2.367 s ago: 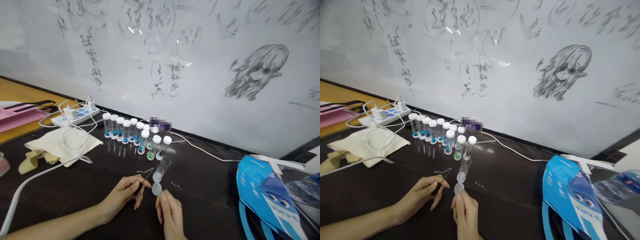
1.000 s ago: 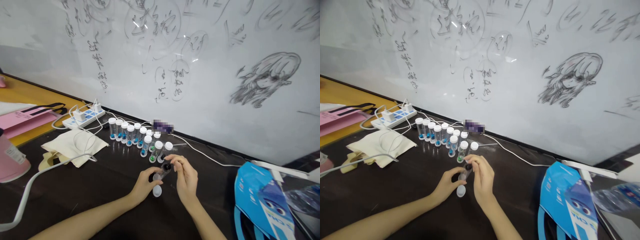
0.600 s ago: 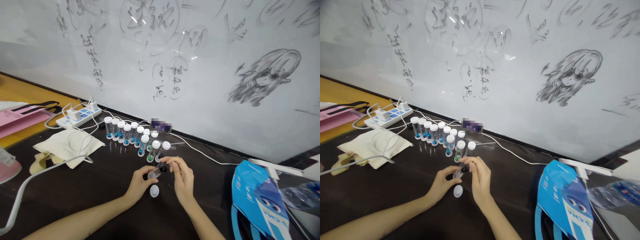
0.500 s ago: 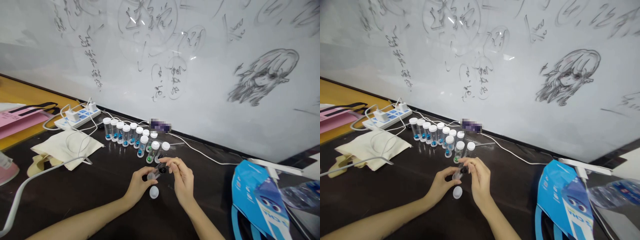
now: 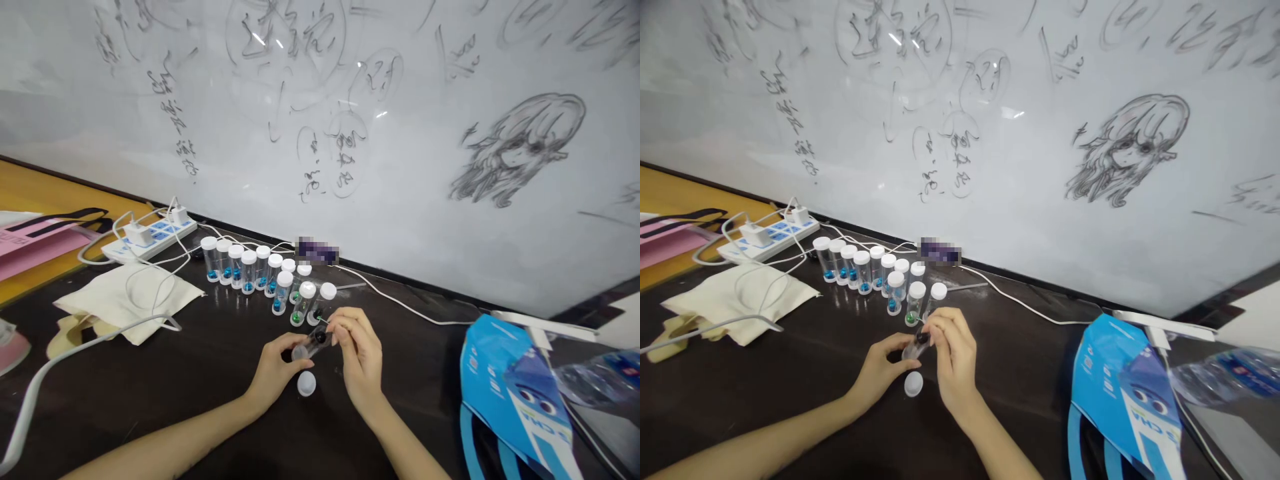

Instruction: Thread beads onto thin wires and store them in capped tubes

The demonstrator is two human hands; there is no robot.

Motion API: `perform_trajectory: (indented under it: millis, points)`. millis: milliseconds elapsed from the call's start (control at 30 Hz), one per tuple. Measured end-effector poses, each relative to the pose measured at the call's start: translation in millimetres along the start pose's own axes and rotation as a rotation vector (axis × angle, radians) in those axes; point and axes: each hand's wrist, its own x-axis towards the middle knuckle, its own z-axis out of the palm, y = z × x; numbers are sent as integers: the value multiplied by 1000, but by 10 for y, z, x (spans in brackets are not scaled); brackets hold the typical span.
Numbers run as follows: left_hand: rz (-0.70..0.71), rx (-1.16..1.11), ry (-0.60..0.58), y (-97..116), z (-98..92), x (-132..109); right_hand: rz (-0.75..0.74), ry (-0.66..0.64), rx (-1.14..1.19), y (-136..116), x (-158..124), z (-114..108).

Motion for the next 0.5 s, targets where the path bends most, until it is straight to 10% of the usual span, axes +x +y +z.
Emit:
perform_trajectory:
  millis: [500]
  points:
    - [-36, -107, 57, -113, 8, 18, -2, -90, -148, 21, -2, -18]
